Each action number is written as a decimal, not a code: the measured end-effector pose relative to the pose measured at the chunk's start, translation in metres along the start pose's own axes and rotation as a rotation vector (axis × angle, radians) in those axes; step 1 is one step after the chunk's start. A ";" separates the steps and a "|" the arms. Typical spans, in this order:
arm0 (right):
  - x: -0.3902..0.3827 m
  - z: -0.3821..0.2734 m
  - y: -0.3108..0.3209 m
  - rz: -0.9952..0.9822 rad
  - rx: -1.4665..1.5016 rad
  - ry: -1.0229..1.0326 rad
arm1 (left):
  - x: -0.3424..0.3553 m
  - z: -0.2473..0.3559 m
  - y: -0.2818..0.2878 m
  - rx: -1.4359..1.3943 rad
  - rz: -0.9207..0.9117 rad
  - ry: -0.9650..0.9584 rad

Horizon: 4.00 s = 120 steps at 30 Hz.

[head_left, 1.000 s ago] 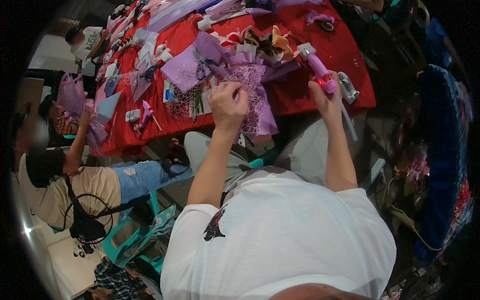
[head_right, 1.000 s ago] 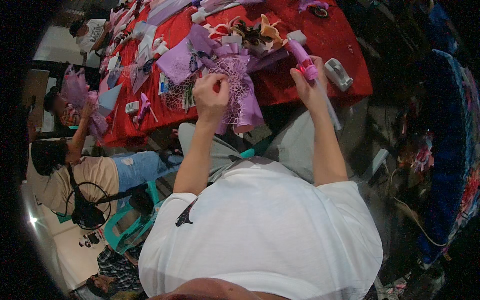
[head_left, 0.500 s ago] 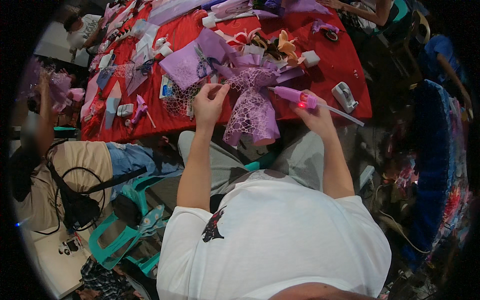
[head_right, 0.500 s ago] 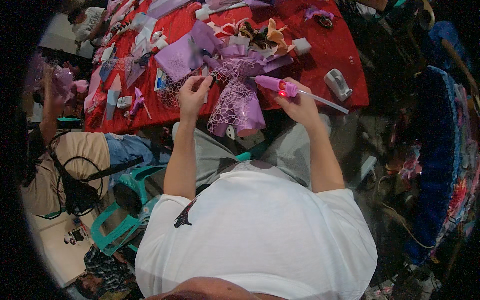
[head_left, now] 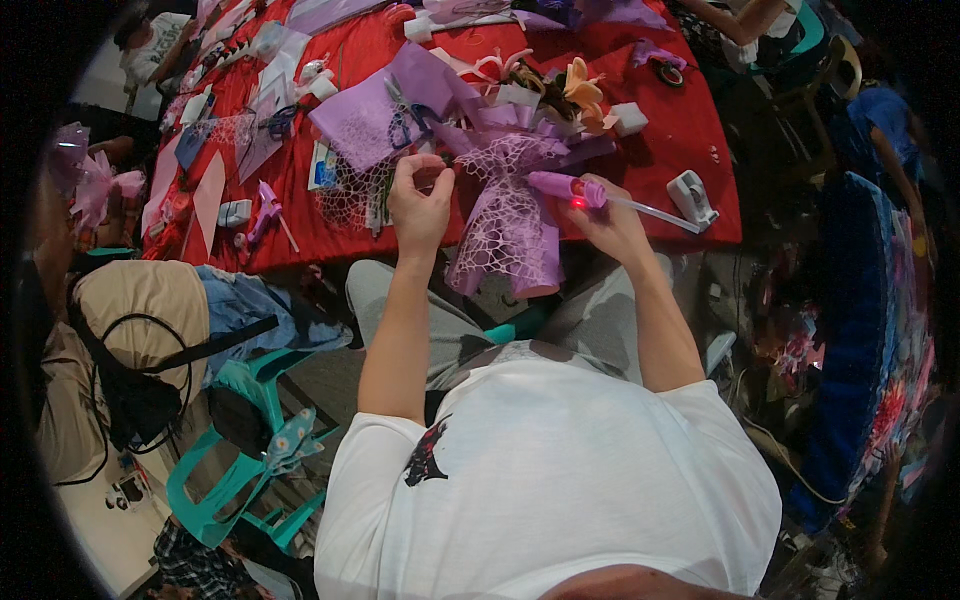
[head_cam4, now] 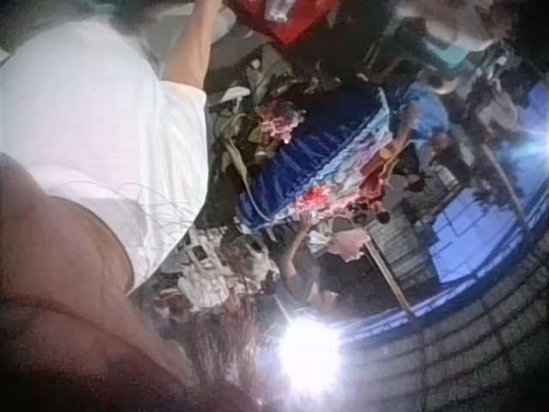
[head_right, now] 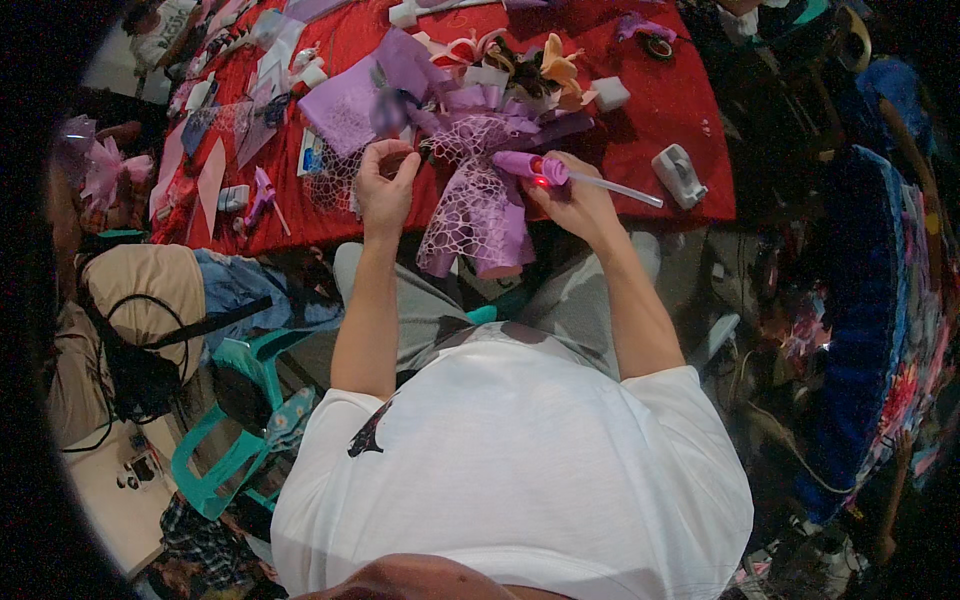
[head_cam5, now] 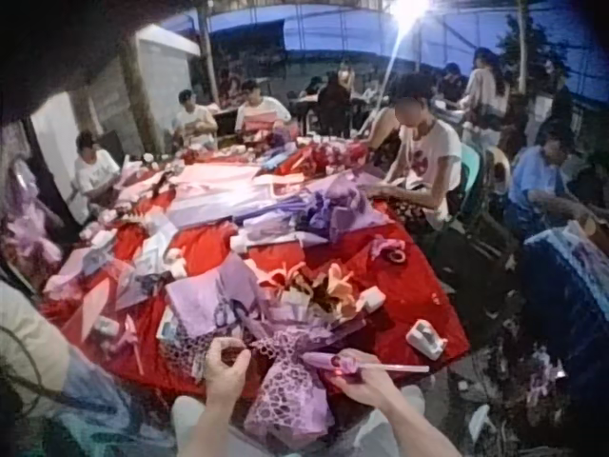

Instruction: The person assembles a floral arrangement by using a glue gun to apply hot glue to pieces of purple mesh and attaching them to the base of the flowers. They also handle a roll of tape and various decorative papers on a crowded table.

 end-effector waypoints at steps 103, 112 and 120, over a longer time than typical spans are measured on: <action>-0.068 0.285 0.204 0.433 0.768 -0.604 | -0.052 -0.083 0.199 0.277 0.372 0.121; -0.040 0.235 0.192 0.416 0.600 -0.536 | -0.018 -0.101 0.187 0.381 0.273 0.114; -0.030 0.179 0.172 0.344 0.333 -0.652 | -0.020 -0.121 0.184 0.324 0.257 0.152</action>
Point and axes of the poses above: each hand's wrist, its own x-axis towards the middle knuckle, its own y-axis out of the back of the hand, z = x × y, the point moved 7 cm from there along x, towards the middle knuckle, and after that the axes turned 1 degree about -z, right-handed, at the moved point
